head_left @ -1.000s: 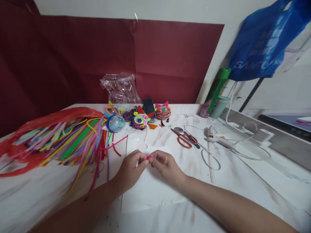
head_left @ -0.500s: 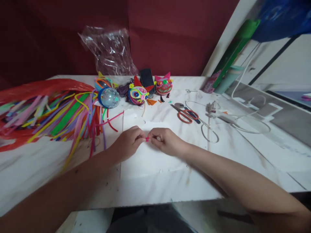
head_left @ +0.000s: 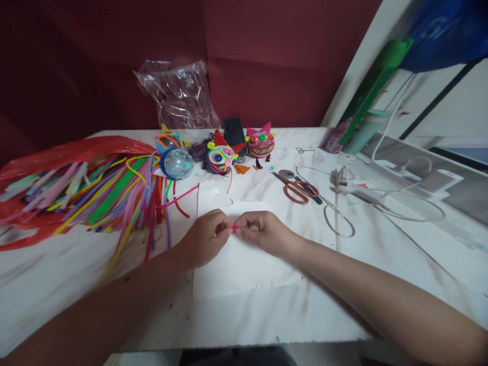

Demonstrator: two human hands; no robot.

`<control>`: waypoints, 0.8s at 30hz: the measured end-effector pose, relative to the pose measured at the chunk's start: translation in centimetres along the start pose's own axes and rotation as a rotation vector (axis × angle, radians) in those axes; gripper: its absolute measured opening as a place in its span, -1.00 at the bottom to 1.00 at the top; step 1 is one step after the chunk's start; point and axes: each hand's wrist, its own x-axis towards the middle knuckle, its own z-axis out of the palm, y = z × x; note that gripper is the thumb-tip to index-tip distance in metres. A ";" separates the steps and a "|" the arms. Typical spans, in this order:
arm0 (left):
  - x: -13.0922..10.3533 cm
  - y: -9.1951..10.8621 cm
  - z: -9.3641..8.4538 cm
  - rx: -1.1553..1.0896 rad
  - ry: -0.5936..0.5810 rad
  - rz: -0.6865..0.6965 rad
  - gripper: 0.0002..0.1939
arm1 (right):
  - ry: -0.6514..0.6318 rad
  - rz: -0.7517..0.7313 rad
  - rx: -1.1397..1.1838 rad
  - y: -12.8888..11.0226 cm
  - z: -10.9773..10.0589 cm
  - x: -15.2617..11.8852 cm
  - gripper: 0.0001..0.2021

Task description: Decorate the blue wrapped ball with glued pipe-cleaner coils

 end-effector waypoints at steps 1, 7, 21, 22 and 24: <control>0.0 0.1 0.0 -0.044 0.034 -0.047 -0.91 | 0.007 0.036 0.117 0.0 0.1 0.1 -0.84; -0.3 0.7 0.2 -0.183 0.153 -0.155 -0.88 | 0.123 0.081 0.409 -0.4 1.3 0.4 -0.70; -0.1 0.3 -0.4 -0.198 0.094 -0.001 -0.90 | 0.154 0.086 0.401 -0.2 0.6 0.5 -0.68; -0.1 0.3 -0.5 -0.223 0.097 -0.012 -0.90 | 0.141 0.085 0.409 -0.2 0.6 0.5 -0.68; -0.1 0.3 -0.5 -0.301 0.079 -0.052 -0.89 | 0.115 0.080 0.435 -0.3 0.6 0.6 -0.68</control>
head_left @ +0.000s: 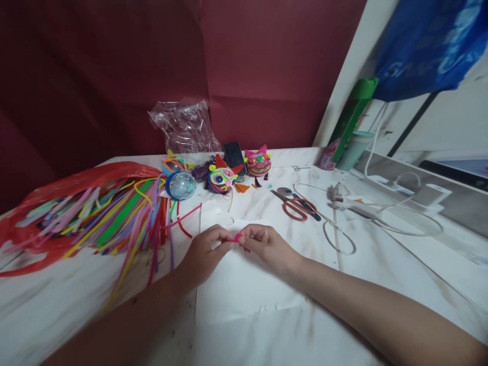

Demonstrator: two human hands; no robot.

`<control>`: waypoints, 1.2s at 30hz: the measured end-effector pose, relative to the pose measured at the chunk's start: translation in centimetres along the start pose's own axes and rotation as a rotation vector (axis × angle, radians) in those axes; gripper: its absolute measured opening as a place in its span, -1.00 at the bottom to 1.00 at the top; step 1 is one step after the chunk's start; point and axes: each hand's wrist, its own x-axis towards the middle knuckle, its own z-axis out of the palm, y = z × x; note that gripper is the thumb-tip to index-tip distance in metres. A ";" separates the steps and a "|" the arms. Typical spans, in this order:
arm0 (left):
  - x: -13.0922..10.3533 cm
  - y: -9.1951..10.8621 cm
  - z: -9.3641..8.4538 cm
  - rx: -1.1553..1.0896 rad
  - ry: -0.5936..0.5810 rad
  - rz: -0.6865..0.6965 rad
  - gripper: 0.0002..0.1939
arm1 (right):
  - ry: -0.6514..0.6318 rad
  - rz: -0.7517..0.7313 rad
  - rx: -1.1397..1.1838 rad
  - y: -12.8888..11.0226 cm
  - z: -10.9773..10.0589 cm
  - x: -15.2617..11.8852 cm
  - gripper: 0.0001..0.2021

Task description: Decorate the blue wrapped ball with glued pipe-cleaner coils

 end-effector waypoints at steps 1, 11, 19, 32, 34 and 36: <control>0.0 -0.1 0.0 -0.052 -0.019 -0.041 -0.88 | -0.016 0.001 0.012 -0.1 0.0 0.0 -0.68; 0.5 -2.0 -0.1 -0.536 -0.363 -0.417 -0.86 | -0.237 -0.060 -0.223 -1.0 0.2 -1.3 -0.76; 0.2 -1.0 0.8 -0.587 -0.026 -0.290 -0.80 | -0.037 -0.038 0.082 -0.4 0.4 -0.1 -0.71; -0.6 0.6 1.5 -0.324 0.159 -0.247 -0.89 | 0.072 -0.021 0.014 0.3 1.3 -0.7 -0.65; -0.5 0.6 1.2 -0.306 0.131 -0.247 -0.88 | 0.035 -0.017 0.016 0.1 1.2 -0.6 -0.65; -0.3 0.1 0.9 -0.311 0.117 -0.237 -0.86 | -0.004 -0.030 0.021 -0.2 1.1 -0.6 -0.66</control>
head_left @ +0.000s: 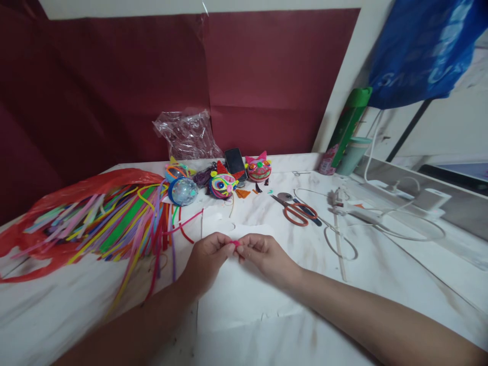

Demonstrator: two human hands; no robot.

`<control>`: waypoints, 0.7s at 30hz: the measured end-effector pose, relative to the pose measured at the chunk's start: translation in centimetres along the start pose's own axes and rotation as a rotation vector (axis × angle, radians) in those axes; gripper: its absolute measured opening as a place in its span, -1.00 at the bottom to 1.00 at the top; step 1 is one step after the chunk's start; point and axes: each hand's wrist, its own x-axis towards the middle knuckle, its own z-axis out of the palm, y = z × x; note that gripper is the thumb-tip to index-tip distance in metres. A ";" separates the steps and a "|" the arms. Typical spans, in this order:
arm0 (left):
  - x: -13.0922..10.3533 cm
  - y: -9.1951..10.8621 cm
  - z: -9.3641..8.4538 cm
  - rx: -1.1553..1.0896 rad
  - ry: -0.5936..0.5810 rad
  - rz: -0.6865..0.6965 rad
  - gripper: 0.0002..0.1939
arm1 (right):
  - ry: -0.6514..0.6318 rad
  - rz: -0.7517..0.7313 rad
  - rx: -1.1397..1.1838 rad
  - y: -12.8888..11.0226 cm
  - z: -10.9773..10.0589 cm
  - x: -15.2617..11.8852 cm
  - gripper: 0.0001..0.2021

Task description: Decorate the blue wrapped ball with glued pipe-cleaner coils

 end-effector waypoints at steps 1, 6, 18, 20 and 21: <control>0.2 -0.3 -0.2 -0.009 0.004 0.008 -0.84 | -0.009 -0.011 -0.001 -0.1 -0.1 0.0 -0.67; 0.6 -0.7 -0.4 0.008 0.015 -0.004 -0.82 | 0.038 -0.046 -0.050 0.0 -0.2 0.2 -0.71; 0.0 -1.2 0.4 0.021 0.032 -0.029 -0.85 | 0.124 -0.008 -0.043 0.2 -0.1 0.1 -0.63; -0.1 -1.1 0.6 0.025 0.065 -0.031 -0.85 | 0.129 -0.011 -0.026 0.1 0.1 0.0 -0.62; -0.2 -1.0 0.7 0.025 0.079 -0.027 -0.84 | 0.127 -0.018 -0.019 0.1 0.2 -0.1 -0.62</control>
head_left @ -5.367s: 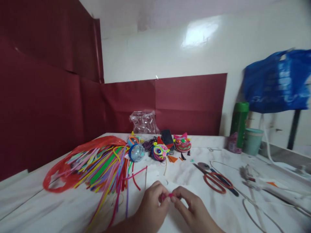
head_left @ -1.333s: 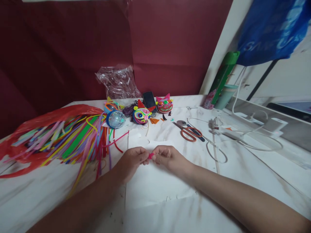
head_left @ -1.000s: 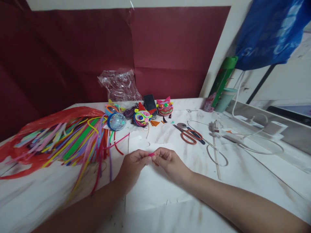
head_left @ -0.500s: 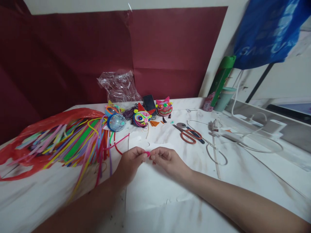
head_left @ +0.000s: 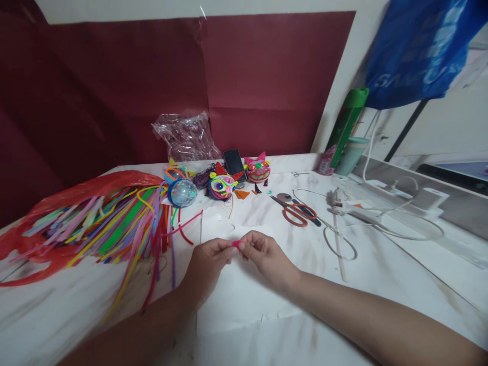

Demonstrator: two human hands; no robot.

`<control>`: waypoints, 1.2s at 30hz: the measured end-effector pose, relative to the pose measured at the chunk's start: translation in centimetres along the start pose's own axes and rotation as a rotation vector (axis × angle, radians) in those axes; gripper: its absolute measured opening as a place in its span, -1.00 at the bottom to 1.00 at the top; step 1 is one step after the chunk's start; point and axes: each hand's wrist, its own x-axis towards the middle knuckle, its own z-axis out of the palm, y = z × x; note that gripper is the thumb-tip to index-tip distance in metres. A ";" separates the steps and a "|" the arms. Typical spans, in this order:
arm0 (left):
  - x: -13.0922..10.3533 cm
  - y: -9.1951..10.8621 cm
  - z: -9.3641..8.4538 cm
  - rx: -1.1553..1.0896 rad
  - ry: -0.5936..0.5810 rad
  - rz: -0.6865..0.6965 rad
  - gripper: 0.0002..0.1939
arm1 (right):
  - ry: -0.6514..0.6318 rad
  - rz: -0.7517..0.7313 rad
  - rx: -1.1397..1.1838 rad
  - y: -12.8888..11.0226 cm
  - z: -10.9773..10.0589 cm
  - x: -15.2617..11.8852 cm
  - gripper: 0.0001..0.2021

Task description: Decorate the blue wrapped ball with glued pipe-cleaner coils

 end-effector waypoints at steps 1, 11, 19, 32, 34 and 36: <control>-0.1 0.1 0.1 0.000 0.011 0.003 -0.84 | -0.002 -0.010 0.005 0.0 0.1 -0.1 -0.61; -0.5 1.7 -0.2 0.086 0.008 0.081 -0.88 | -0.009 -0.054 -0.073 -0.2 0.3 -0.5 -0.71; -0.3 1.5 -0.7 0.142 -0.023 0.083 -0.87 | 0.001 -0.153 -0.211 -0.2 -0.1 -0.3 -0.81; 0.3 0.7 -0.7 0.397 -0.150 0.214 -0.90 | -0.061 -0.205 -0.423 0.0 -0.8 0.4 -0.90; 0.4 0.8 -0.7 0.371 -0.164 0.193 -0.89 | -0.100 -0.127 -0.332 0.2 -0.9 0.6 -0.88; 0.5 1.0 -0.8 0.291 -0.170 0.119 -0.86 | -0.105 -0.069 -0.216 0.3 -0.9 0.7 -0.85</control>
